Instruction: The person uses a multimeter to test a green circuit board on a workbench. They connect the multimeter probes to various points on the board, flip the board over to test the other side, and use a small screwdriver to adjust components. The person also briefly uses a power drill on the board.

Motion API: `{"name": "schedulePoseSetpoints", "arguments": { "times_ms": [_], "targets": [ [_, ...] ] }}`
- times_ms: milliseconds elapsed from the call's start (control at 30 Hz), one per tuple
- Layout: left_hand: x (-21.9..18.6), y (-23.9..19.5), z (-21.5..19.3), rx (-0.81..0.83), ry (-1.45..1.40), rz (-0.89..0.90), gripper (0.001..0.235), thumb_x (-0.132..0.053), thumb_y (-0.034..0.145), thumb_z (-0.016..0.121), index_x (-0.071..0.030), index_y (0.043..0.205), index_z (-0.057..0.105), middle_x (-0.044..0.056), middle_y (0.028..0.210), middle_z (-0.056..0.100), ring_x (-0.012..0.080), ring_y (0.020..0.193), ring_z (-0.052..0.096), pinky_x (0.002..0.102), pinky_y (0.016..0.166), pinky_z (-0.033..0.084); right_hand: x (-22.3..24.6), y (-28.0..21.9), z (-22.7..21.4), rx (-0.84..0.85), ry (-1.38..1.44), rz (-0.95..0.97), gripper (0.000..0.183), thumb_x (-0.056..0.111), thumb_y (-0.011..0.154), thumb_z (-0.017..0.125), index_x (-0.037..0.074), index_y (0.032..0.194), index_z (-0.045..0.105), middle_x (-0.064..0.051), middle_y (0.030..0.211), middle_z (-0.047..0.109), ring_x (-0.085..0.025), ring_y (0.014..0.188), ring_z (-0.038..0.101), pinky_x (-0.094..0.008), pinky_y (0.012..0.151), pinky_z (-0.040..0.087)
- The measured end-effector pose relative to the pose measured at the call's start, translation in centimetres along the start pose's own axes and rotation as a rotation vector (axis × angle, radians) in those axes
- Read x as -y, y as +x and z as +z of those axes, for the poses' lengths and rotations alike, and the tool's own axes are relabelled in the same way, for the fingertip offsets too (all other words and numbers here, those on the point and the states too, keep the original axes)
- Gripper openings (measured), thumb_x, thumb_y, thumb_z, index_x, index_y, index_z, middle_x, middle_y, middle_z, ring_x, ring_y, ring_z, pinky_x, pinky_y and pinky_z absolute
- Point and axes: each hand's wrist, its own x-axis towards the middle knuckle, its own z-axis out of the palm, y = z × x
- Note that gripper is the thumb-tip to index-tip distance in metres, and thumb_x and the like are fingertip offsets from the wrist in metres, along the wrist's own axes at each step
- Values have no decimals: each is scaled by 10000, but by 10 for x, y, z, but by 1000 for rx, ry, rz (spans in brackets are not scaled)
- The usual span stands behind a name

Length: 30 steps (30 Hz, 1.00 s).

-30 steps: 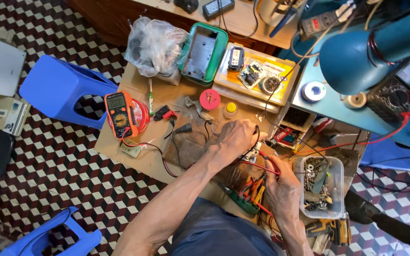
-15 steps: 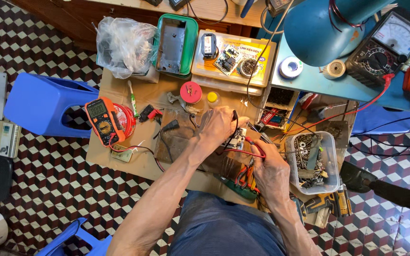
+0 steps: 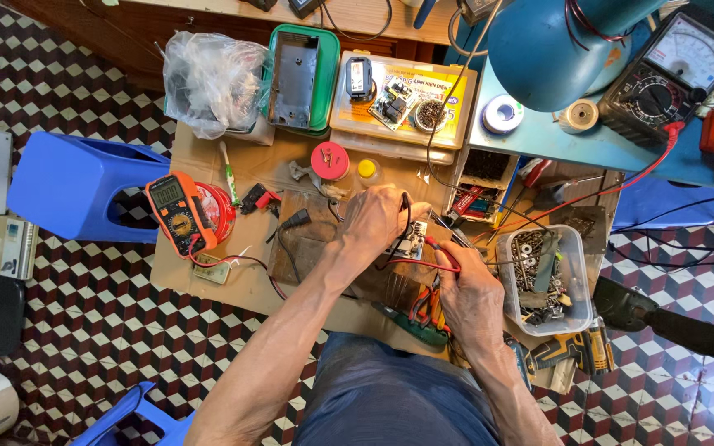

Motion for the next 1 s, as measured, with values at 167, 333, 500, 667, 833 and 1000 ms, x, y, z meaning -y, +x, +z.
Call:
{"name": "schedulePoseSetpoints", "arguments": {
  "times_ms": [167,333,500,667,833,1000],
  "targets": [
    [1,-2,1,-46,-56,48,463,-432,879,749,-39,642,692,189,613,648,373,541,647,474,519,495,2,0,-2,7,-3,-6,179,128,997,656,31,1145,682,-164,1009,701,-315,874,718,-368,729,560],
    [3,-1,1,-4,-18,8,500,-439,891,749,-25,621,670,200,600,632,379,539,638,479,530,488,5,3,-2,10,1,8,183,127,993,655,29,1146,685,-165,994,700,-315,849,712,-371,714,553],
    [12,3,14,-43,27,62,440,-437,873,761,-39,691,720,213,687,673,401,621,675,495,552,511,-2,-1,0,-13,0,-12,181,114,998,652,29,1155,683,-173,1019,707,-317,878,710,-369,737,551],
    [20,15,41,-88,76,116,463,-520,833,683,-71,810,792,192,819,746,347,789,743,485,725,577,-16,-5,2,10,-25,-81,201,124,1041,654,52,1223,703,-153,1061,722,-269,917,702,-352,808,542],
    [35,22,71,-183,-19,126,421,-453,844,719,-44,745,735,207,804,718,384,772,719,484,721,561,-42,-10,14,26,-49,-19,170,162,1107,691,40,1223,713,-145,1019,713,-213,869,701,-303,799,537],
    [42,23,76,-167,-85,121,422,-435,833,739,-33,705,710,216,768,697,382,706,708,483,666,547,-67,-15,24,-16,-70,-26,169,169,1124,726,28,1217,725,-151,1039,731,-199,885,721,-287,816,555]
  ]
}}
